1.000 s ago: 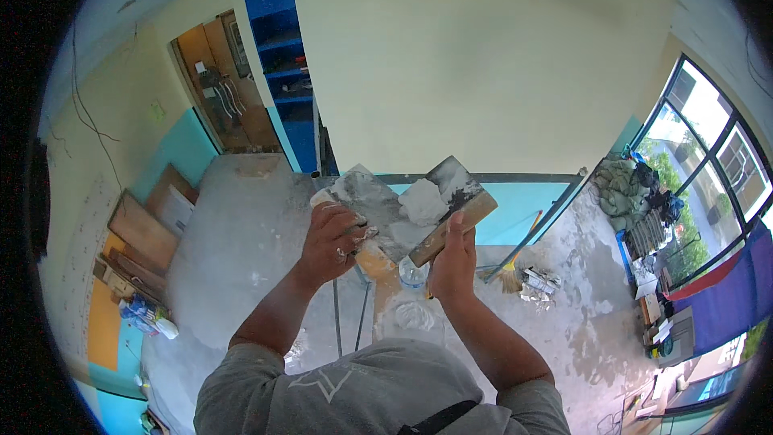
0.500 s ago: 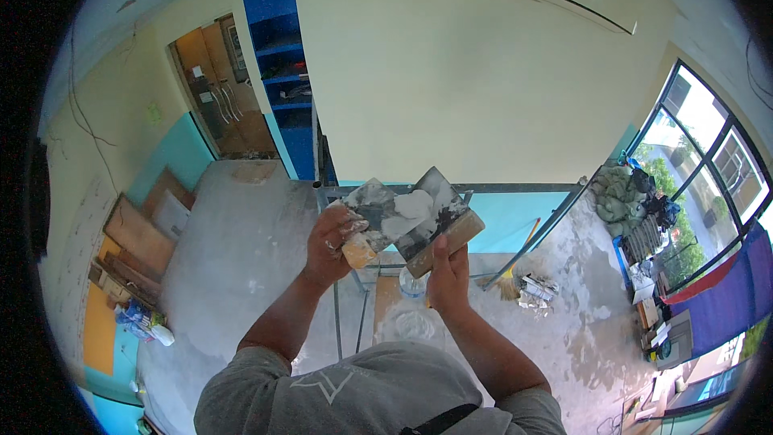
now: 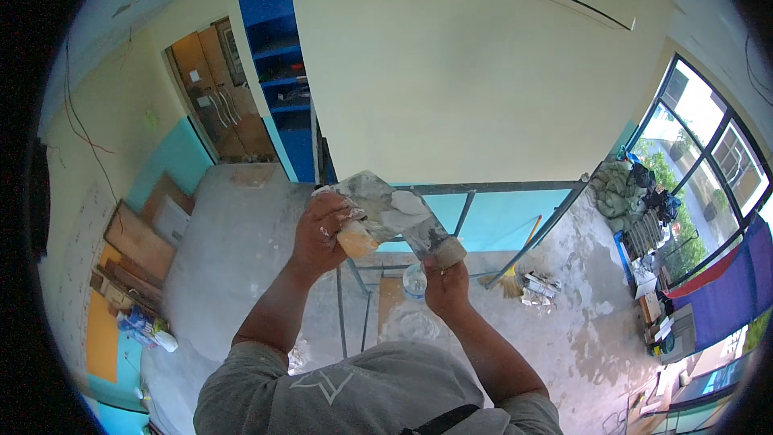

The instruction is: The person mixes plaster on a board using putty knives. The person then applies the plaster onto the ceiling with the putty knives.

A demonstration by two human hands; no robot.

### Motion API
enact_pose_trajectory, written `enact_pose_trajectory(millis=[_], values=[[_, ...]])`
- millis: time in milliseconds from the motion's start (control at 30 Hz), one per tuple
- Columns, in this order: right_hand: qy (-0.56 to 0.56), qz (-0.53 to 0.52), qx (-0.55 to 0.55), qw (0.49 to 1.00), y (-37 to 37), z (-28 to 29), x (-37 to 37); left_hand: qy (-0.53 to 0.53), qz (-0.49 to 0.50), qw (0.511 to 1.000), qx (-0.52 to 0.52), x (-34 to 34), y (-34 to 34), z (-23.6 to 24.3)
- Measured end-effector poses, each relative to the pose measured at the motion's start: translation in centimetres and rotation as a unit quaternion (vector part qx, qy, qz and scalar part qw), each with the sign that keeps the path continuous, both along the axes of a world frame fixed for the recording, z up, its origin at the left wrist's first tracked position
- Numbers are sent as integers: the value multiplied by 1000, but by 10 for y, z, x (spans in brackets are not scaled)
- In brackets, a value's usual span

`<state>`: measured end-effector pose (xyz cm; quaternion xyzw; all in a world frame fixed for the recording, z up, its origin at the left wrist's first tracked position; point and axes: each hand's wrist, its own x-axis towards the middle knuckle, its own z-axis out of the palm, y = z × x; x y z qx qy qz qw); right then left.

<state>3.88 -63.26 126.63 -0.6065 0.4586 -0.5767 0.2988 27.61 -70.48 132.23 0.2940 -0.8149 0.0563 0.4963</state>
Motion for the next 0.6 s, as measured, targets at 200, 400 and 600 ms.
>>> enact_pose_trajectory(millis=[200,400,600], values=[[-399,104,193,890,-25,-29,4,112,-24,993,-41,-14,-22,11],[-531,182,215,799,-47,-56,-13,193,-10,975,-114,35,-67,80],[-522,226,128,812,-18,-24,-13,354,209,901,-137,145,-88,251]])
